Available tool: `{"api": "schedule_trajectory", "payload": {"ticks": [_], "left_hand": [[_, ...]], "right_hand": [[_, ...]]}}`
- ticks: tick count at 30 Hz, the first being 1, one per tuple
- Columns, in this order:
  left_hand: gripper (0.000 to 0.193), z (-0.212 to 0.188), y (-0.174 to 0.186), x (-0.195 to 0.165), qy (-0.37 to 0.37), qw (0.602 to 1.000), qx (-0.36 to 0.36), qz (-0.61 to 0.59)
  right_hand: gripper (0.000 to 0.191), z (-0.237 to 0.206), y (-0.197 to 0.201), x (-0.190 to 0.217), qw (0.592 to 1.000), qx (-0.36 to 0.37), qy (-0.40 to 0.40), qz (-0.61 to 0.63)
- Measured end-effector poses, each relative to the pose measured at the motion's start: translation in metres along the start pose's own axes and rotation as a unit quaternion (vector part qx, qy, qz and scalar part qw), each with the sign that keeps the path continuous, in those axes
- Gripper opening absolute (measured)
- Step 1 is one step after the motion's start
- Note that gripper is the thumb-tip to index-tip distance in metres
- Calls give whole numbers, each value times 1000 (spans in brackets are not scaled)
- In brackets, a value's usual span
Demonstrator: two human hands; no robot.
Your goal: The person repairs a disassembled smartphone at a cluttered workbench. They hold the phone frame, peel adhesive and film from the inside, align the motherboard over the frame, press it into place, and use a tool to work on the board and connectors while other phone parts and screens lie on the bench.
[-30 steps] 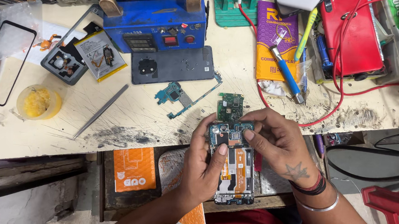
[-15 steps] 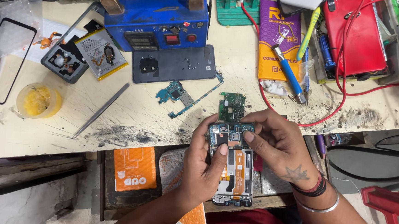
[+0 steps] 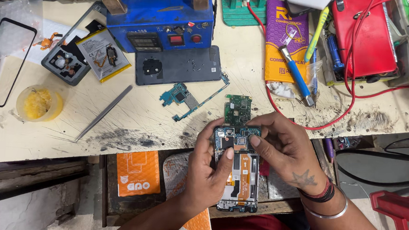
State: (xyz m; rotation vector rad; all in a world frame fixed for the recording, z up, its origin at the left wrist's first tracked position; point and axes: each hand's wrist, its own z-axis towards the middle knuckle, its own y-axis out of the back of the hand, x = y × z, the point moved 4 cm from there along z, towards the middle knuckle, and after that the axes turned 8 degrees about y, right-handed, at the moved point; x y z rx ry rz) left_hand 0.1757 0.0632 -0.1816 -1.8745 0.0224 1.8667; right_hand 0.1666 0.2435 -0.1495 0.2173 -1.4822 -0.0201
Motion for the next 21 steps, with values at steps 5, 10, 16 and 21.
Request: {"api": "schedule_trajectory", "payload": {"ticks": [5,10,16,21], "left_hand": [[52,1,0,1,30,999,0,-27],[52,2,1,-1,29,999,-16,-6],[50,1,1,-1,13,1000,-27,-5],[50,1,3,0,-9,999,-45,18]], "right_hand": [[28,1,-1,-1,1000,6,7,-8],[28,3,-1,0,1000,9,0,-12],[33,4,-3,5,999,28,-2,17],[50,6,-3,9,998,57,-21,-23]]}}
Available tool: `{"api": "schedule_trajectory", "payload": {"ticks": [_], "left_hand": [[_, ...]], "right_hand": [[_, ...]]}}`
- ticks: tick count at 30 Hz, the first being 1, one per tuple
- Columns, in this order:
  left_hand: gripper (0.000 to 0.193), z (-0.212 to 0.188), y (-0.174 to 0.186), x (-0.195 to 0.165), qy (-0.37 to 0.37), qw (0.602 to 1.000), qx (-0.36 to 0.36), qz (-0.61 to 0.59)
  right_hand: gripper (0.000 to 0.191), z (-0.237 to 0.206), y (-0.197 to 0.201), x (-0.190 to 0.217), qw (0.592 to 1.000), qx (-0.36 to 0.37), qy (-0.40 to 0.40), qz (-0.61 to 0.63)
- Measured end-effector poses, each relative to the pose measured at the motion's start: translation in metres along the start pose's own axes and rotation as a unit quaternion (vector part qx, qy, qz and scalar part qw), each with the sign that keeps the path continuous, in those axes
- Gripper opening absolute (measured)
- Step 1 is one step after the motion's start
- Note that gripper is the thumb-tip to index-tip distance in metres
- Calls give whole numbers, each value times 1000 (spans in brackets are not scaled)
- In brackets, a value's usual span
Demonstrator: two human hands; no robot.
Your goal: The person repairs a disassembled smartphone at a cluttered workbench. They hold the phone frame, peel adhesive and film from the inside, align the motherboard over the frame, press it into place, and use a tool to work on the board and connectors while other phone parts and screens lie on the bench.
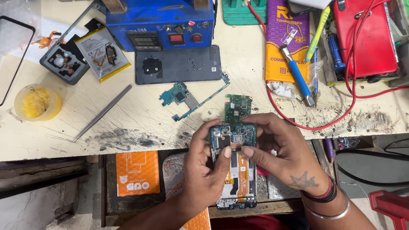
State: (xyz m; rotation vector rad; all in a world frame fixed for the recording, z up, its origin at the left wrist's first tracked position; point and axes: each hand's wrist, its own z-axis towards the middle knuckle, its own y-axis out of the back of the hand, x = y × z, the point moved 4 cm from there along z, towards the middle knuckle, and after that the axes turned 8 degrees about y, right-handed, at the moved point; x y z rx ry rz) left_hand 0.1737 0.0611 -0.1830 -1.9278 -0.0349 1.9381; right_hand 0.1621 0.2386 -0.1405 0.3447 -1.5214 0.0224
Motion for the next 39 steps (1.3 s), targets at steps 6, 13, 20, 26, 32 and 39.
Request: {"api": "schedule_trajectory", "payload": {"ticks": [6,13,20,26,32,39], "left_hand": [[51,0,1,1,12,1000,-2,2],[51,-1,2,3,18,1000,-5,4],[50,0,1,3,8,1000,-8,20],[49,-1,-1,3,-4,1000,-8,25],[49,1,-2,7,3,1000,-15,26],[48,0,-2,8,-9,1000,-10,21]], "right_hand": [[52,3,-2,2,1000,-6,-10,2],[52,4,-6,6,995,-35,16,-93],[53,5,-8,11,990,-39,61,-124],[54,4,-7,15,981,-34,53,-183],[56,4,-6,20,964,-36,85,-248],[56,3,-6,20,960,-42,64,-269]]}}
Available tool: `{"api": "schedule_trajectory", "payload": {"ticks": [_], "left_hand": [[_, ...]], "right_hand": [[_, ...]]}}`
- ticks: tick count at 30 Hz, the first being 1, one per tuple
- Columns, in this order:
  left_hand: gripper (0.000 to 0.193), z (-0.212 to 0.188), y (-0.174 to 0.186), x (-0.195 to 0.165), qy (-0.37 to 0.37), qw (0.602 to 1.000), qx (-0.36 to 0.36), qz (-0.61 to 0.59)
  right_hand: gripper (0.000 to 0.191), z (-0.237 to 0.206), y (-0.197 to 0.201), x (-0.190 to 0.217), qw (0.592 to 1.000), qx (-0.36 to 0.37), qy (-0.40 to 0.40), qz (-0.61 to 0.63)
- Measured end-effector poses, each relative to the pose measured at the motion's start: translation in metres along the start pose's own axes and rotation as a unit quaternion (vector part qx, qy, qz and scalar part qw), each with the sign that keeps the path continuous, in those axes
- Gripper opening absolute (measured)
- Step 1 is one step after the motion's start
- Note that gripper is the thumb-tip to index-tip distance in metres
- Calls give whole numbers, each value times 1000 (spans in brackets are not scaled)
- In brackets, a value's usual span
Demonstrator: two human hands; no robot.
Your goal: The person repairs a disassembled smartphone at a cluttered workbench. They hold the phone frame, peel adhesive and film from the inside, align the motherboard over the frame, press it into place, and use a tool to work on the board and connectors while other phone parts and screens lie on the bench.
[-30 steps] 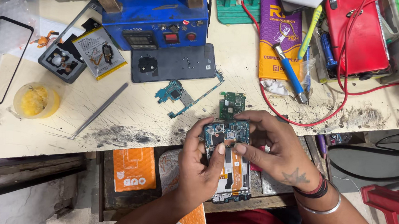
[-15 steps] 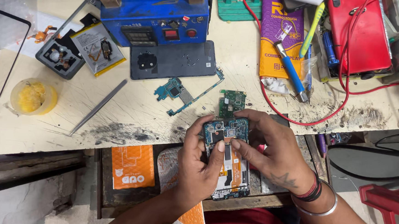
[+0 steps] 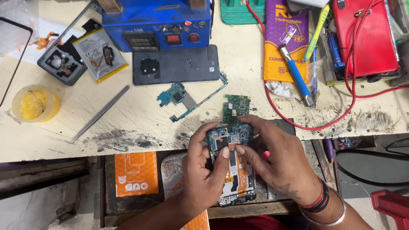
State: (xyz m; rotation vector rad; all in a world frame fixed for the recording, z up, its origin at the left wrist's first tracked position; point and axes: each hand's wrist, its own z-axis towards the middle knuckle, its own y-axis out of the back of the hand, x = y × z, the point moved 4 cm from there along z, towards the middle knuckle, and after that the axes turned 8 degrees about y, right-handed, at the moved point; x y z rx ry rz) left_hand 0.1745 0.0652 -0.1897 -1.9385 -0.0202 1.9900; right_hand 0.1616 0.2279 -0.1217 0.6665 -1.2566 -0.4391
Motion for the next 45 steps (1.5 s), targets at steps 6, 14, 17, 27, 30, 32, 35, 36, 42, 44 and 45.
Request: {"api": "schedule_trajectory", "payload": {"ticks": [6,14,17,27,30,32,35,36,42,44,45], "left_hand": [[48,-1,0,-3,3,1000,22,-17],[45,0,4,-3,55,998,14,-34],[41,-1,5,-1,60,995,8,-85],[32,-1,21,-1,-3,993,-77,-89],[33,0,22,-2,-12,991,-91,-94],[33,2,23,-3,-22,992,-101,-78],[33,0,25,-4,-22,991,-120,-50],[33,0,25,-4,-16,991,-122,-54],[34,2,26,-4,-22,990,-119,-79],[34,3,27,-4,-26,989,-122,-73],[34,2,28,-4,-22,989,-124,-75]], "right_hand": [[58,-1,3,-3,999,11,-4,35],[56,1,5,6,989,20,135,59],[60,2,4,9,990,18,132,53],[36,0,3,31,979,-24,197,-55],[37,0,2,39,969,-16,232,-87],[39,2,1,42,965,-15,239,-109],[41,1,-3,43,966,-2,219,-134],[41,1,-4,44,965,-2,220,-144],[44,-1,-6,44,959,5,230,-167],[45,-1,-8,43,958,4,232,-168],[45,-1,-10,42,958,5,232,-170]]}}
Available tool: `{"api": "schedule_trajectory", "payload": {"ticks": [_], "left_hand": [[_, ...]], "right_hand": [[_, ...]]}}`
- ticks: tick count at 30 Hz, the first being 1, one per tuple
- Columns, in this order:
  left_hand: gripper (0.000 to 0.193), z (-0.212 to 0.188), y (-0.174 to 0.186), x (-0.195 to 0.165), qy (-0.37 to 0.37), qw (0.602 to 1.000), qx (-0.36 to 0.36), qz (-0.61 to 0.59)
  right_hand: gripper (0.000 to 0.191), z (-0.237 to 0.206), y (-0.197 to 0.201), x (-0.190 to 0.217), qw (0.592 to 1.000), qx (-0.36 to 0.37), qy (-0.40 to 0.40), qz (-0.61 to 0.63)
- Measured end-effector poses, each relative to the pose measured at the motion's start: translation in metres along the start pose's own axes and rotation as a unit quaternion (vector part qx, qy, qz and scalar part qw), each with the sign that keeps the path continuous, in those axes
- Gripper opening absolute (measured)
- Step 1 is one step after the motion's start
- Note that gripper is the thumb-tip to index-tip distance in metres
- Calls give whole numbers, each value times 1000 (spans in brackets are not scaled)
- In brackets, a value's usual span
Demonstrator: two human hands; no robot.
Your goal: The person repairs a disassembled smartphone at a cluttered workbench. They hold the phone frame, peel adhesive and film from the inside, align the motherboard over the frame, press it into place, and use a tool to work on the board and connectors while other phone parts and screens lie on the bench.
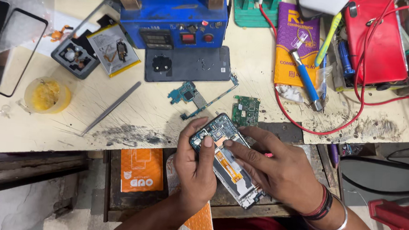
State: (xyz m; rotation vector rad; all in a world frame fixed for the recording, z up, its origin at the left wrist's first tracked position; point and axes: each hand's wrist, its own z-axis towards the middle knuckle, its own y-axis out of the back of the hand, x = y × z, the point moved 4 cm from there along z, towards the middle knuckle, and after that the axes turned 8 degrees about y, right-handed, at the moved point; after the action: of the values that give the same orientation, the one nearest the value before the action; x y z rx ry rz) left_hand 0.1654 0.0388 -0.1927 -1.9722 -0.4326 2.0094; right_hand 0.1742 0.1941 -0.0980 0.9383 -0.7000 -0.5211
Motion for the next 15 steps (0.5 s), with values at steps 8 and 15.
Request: {"api": "schedule_trajectory", "payload": {"ticks": [8,15], "left_hand": [[34,-1,2,-2,5,1000,7,-2],[34,2,1,-1,-1,1000,14,-18]], "right_hand": [[51,-1,-4,3,1000,17,-1,-18],[58,2,0,11,998,26,19,-50]]}}
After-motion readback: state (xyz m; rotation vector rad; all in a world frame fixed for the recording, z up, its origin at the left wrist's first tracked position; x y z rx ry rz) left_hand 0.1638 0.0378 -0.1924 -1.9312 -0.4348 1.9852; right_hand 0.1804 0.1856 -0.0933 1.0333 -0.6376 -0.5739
